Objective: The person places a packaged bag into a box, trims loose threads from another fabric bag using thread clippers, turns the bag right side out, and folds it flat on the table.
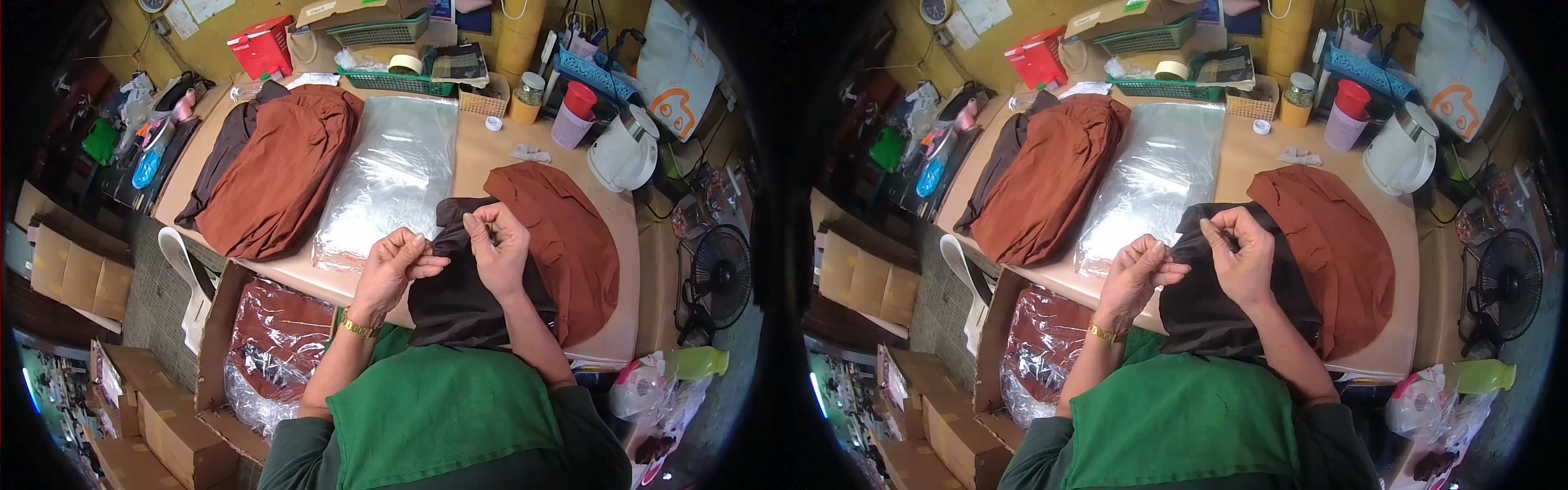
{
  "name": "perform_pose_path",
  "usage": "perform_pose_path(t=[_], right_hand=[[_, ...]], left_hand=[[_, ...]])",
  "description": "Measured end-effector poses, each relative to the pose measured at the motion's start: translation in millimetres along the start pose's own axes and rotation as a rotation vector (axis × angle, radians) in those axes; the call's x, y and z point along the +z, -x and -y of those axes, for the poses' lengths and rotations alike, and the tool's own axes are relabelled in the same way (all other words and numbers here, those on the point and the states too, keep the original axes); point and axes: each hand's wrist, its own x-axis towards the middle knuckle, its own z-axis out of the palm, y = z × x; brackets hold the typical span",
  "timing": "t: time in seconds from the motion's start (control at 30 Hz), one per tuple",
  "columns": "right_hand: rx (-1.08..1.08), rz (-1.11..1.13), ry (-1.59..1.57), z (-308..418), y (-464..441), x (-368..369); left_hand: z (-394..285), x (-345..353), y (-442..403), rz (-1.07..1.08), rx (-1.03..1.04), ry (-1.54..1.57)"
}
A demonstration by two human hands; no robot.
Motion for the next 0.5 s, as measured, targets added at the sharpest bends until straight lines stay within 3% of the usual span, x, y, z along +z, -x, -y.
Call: perform_pose_path(t=[0.23,0.3,0.43,0.5], right_hand=[[0.046,-0.009,-0.021,-3.9,-3.8,-9.2],[0.096,0.042,-0.080,3.2,-1.7,-9.5],[0.056,-0.038,-0.267,-5.2,-9.5,1.7],[0.146,-0.130,-0.213,-33.5,-17.3,2.9]], left_hand=[[-8.7,9.0,4.9,0.031,-0.060,0.063],[-7.1,16.6,6.7,-0.001,0.062,-0.289],[-3.7,11.9,6.6,-0.052,-0.052,-0.492],[0.5,14.1,6.8,-0.162,0.190,-0.584]])
